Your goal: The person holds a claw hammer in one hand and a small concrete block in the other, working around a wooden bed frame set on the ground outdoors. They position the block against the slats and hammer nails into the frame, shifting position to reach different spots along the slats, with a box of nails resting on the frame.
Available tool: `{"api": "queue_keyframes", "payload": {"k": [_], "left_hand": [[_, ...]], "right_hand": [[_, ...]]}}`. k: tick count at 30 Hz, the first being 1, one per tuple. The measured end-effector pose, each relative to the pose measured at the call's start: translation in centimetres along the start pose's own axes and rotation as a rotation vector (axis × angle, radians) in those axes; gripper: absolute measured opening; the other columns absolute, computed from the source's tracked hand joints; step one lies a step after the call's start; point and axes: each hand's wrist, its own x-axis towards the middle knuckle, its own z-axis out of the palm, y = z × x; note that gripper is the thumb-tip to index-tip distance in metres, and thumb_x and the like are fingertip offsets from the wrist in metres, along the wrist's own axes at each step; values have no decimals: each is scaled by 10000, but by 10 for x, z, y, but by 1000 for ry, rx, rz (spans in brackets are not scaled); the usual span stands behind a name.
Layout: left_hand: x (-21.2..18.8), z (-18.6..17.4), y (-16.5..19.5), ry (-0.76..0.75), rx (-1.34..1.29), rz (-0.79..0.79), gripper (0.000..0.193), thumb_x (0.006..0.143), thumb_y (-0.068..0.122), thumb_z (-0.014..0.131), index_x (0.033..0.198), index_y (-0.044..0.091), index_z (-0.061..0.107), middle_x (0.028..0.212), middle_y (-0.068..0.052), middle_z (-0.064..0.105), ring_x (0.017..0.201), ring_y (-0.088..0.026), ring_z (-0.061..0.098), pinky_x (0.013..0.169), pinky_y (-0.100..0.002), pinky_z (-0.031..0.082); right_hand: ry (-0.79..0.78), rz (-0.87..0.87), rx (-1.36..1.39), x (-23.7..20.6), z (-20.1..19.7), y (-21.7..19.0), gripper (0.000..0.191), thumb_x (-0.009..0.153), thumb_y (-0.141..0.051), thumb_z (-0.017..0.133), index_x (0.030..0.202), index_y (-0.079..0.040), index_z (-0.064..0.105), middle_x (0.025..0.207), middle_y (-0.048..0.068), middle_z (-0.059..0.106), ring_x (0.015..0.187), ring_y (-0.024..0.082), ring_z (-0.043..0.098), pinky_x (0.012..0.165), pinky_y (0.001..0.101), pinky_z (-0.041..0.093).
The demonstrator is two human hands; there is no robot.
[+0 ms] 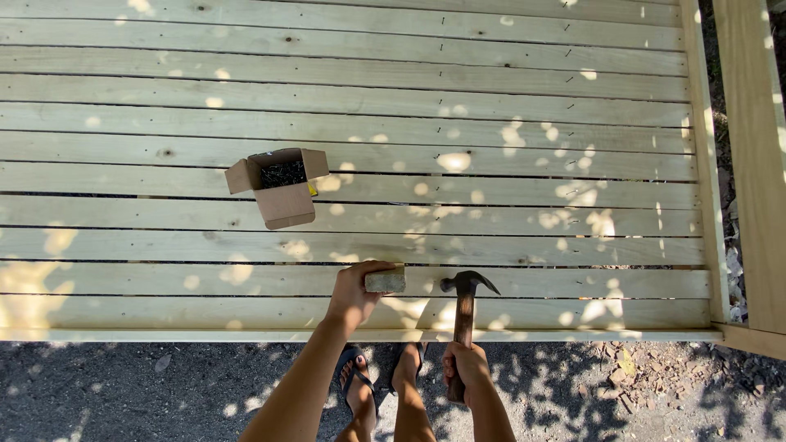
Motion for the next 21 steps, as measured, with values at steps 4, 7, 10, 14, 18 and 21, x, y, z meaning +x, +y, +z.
{"api": "queue_keyframes", "payload": {"k": [4, 7, 10, 14, 18, 21], "left_hand": [[15, -3, 62, 17, -486, -115, 293, 772, 77, 800, 1039, -28, 741, 992, -107, 787, 893, -191, 764, 758, -345, 630], [66, -14, 106, -51, -30, 107, 367, 774, 82, 868, 1102, 31, 710, 947, -3, 781, 873, -79, 721, 764, -277, 629], [96, -16, 122, -15, 15, 272, 319, 805, 39, 869, 1089, 12, 727, 963, -21, 768, 869, -89, 694, 785, -281, 613], [92, -14, 93, -18, 17, 95, 291, 783, -7, 857, 1051, 20, 747, 940, -26, 769, 845, -90, 688, 774, -269, 608], [79, -13, 47, 13, -70, 101, 246, 811, -35, 784, 1045, 36, 754, 954, -4, 774, 862, -72, 729, 797, -249, 639], [80, -20, 24, 88, 30, 81, 251, 810, -51, 805, 1039, 29, 742, 917, -4, 775, 830, -64, 702, 764, -243, 606]], "right_hand": [[25, 2, -16, -10, -25, 4, 138, 839, -15, 618, 744, -43, 522, 584, 93, 521, 437, 192, 457, 426, 379, 415], [-3, -83, -1, -15, -33, 6, 159, 814, 3, 624, 720, -27, 500, 568, 105, 495, 429, 193, 440, 415, 380, 394], [34, -79, -20, -16, -29, -4, 166, 841, -29, 600, 723, -49, 485, 581, 80, 506, 446, 184, 454, 440, 376, 410], [-49, -148, 23, -18, -17, -28, 155, 839, -19, 584, 708, -22, 501, 576, 64, 500, 446, 167, 446, 447, 355, 409], [-116, -222, -47, -18, -17, -51, 205, 874, -64, 595, 701, -16, 496, 550, 63, 485, 430, 160, 441, 436, 343, 399], [-141, -267, -123, -18, -18, -68, 173, 859, -42, 611, 718, -19, 515, 546, 57, 492, 427, 152, 452, 428, 336, 389]]}}
